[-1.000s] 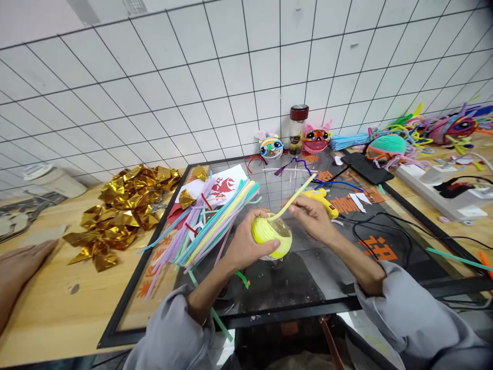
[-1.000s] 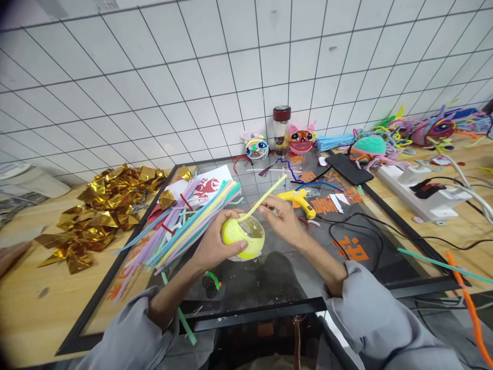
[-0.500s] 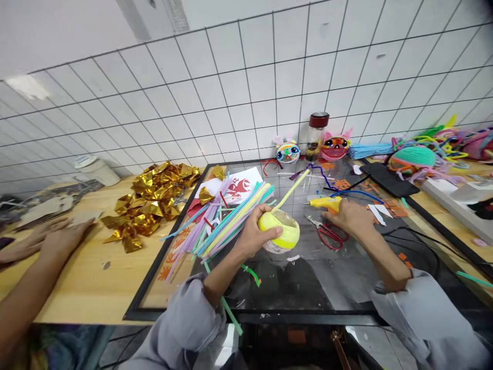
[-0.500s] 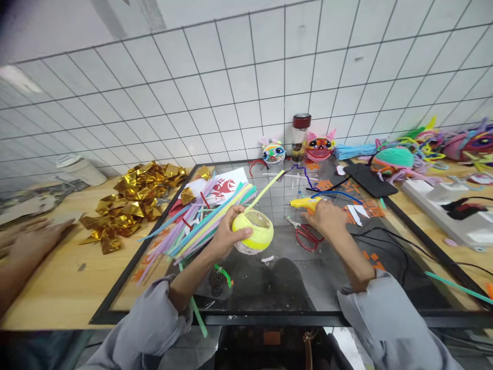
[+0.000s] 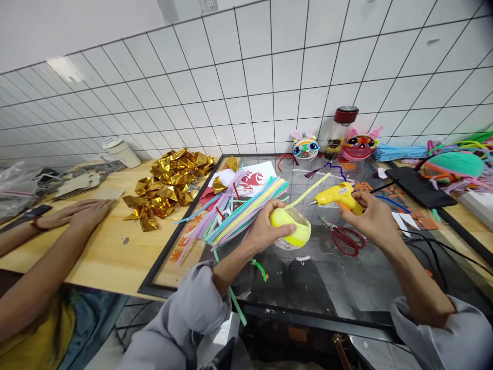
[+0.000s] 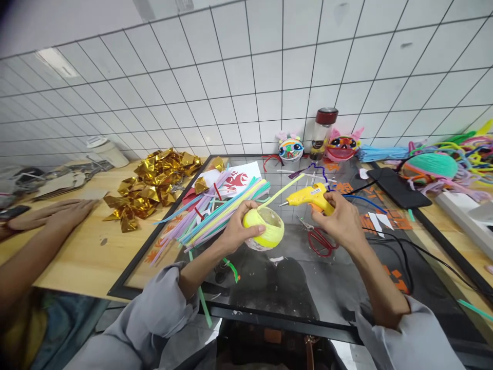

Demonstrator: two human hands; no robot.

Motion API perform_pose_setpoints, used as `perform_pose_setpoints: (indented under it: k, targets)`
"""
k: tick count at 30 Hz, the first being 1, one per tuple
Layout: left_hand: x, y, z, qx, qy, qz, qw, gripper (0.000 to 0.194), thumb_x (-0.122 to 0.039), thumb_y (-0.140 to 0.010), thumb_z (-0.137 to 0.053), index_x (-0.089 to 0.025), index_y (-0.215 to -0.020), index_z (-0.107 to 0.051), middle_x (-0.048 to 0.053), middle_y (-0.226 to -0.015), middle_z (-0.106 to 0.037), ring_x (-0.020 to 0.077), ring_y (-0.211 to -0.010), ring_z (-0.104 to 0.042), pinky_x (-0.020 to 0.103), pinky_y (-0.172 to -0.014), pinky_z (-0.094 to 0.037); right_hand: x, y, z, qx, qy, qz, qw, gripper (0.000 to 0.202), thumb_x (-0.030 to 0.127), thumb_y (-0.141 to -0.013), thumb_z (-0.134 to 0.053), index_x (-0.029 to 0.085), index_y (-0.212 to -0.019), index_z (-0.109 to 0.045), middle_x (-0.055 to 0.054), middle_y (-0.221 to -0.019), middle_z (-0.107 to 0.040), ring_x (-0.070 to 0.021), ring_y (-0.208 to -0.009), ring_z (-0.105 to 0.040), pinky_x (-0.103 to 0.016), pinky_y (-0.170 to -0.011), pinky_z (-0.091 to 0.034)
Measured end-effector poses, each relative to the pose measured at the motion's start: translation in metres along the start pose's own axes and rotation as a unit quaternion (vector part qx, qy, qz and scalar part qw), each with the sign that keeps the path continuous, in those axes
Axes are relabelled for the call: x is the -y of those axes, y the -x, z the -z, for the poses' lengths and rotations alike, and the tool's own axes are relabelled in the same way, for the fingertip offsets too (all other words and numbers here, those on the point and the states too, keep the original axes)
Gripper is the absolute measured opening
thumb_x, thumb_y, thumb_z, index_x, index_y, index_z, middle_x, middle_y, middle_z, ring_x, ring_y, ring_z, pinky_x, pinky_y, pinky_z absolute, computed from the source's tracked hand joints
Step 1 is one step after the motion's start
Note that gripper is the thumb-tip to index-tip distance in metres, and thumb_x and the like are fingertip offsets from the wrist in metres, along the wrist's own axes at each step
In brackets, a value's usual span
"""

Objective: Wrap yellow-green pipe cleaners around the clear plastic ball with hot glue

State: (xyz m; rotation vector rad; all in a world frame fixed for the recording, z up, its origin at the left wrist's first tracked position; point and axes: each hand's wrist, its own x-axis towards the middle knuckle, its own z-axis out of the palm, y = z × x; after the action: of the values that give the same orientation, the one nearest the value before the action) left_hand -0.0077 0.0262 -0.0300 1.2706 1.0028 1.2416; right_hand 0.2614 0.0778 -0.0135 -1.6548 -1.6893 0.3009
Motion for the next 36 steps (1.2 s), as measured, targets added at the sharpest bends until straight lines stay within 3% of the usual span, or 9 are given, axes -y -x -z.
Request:
perform_pose_setpoints:
  k: [5,11,24,36]
  targets:
    - [-0.005,0.003,-0.004,-0.024,-0.041,0.01,0.999,0.059,-0.033,-0.059,-0.087,-0.019,-0.106,-0.054,0.004,-0.113,-0.062,0.0163,-0.094,-0.06,0.027,-0.084,-0.049,0.016,0.018,-0.002,-0.046,-0.051,0.088,0.994,0.039,0.047,-0.069,-0.069,0.021,-0.096,-0.06,-0.004,-0.077,-0.069,-0.0208,-0.063,-0.066,-0.032,-0.061,-0.052]
    - [-0.01,0.006,-0.008,-0.028,-0.05,0.012,0.998,0.058,-0.033,-0.059,-0.087,-0.019,-0.105,-0.054,0.003,-0.107,-0.062,0.0161,-0.09,-0.061,0.027,-0.081,-0.05,0.026,0.034,-0.01,-0.118,0.003,0.187,0.975,0.033,0.045,-0.08,-0.064,0.022,-0.102,-0.059,-0.008,-0.088,-0.072,-0.0225,-0.071,-0.068,-0.034,-0.066,-0.054]
    - [-0.013,0.007,-0.01,-0.029,-0.051,0.02,0.998,0.06,-0.033,-0.058,-0.088,-0.019,-0.104,-0.053,0.002,-0.106,-0.062,0.0156,-0.089,-0.061,0.026,-0.081,-0.051,0.025,0.043,-0.022,-0.14,0.051,0.188,0.971,0.033,0.048,-0.086,-0.064,0.021,-0.105,-0.059,-0.01,-0.09,-0.072,-0.0245,-0.074,-0.068,-0.036,-0.068,-0.055]
    - [-0.01,0.007,-0.008,-0.021,-0.062,0.015,0.998,0.061,-0.037,-0.056,-0.089,-0.02,-0.104,-0.055,0.004,-0.111,-0.064,0.0164,-0.09,-0.06,0.027,-0.084,-0.05,0.029,0.043,-0.015,-0.115,0.005,0.199,0.973,0.025,0.044,-0.087,-0.064,0.024,-0.101,-0.058,-0.008,-0.088,-0.071,-0.0252,-0.077,-0.069,-0.037,-0.07,-0.054]
